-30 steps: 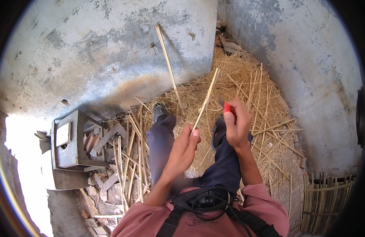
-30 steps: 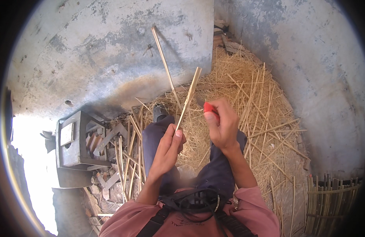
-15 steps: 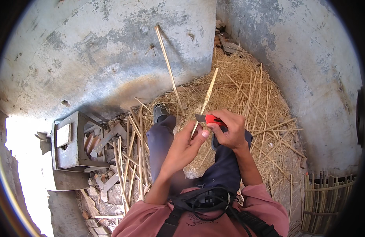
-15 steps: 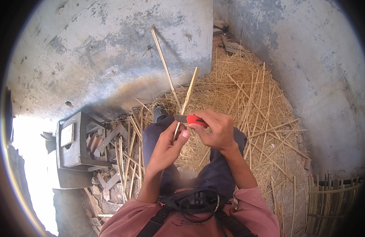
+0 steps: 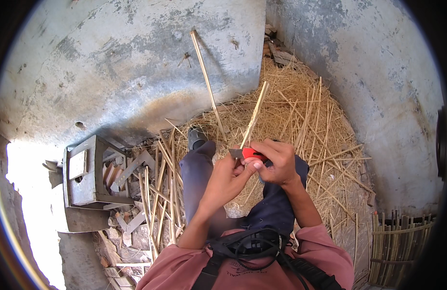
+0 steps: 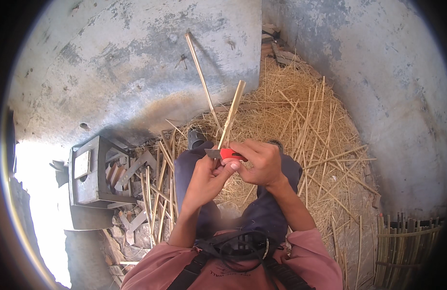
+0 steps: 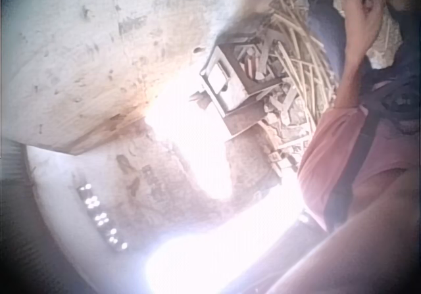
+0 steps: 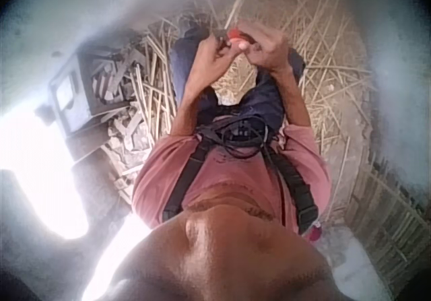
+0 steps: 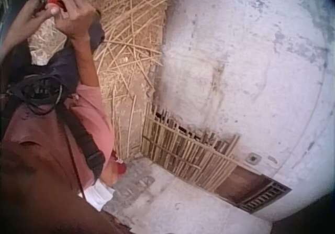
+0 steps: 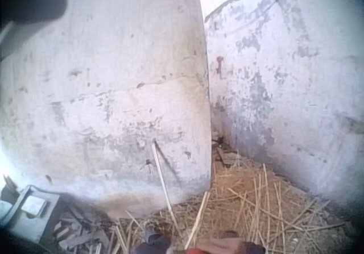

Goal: The person whittles a strip of wood using a small red utility knife while seated, removing thin shavings to shape the end of the piece.

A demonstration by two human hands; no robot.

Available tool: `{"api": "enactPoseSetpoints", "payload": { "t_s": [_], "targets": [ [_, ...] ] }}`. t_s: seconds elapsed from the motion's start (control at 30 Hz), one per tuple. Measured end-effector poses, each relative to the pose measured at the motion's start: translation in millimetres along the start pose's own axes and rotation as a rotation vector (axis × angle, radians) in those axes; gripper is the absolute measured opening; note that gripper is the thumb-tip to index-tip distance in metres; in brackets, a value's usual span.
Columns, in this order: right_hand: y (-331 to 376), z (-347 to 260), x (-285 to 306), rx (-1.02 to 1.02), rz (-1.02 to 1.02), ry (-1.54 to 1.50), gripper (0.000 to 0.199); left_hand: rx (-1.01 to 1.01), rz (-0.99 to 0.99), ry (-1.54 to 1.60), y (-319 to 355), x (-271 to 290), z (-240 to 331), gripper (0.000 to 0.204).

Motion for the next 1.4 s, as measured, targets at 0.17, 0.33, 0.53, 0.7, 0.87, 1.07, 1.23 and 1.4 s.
{"api": "enactPoseSetpoints", "payload": {
  "t_s": [0.17, 0.33, 0.53, 0.7, 0.87, 1.07, 1.23, 1.4],
  "targets": [
    [1, 0, -1, -0.007, 0.024, 0.008, 0.037, -0.003, 0.035, -0.008, 2, 3, 8, 0.027],
    [0, -1, -1, -0.022, 0.029, 0.046, 0.035, -0.054, 0.106, -0.043, 5, 4, 12, 0.027],
    [1, -5, 1, -0.026, 0.069, 0.105, 0.032, -0.063, 0.160, -0.055, 4, 4, 4, 0.028],
    [2, -3, 2, -0.052, 0.085, 0.123, 0.031, -0.007, 0.162, -0.082, 4, 4, 0, 0.029],
    [2, -1, 3, -0.061, 0.107, 0.130, 0.032, 0.000, 0.169, -0.092, 2, 4, 0, 0.029],
    [2, 1, 5, -0.116, 0.131, 0.137, 0.027, 0.032, 0.179, -0.135, 2, 5, -6, 0.028],
    [-2, 16, 13, -0.169, 0.161, 0.069, 0.024, 0.072, 0.183, -0.186, 10, 3, -13, 0.032],
    [-3, 20, 9, -0.201, 0.111, -0.017, 0.025, 0.083, 0.190, -0.174, 13, 6, -6, 0.041]
  ]
}}
Point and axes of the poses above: each hand's wrist, its own y-axis away from the middle knuckle, its own x-axis out of the back of the hand, z = x × y, the point moved 10 cm from there along -y, towards the middle knuckle, and after that the axes turned 12 degrees about -z, right-handed, at the moved point
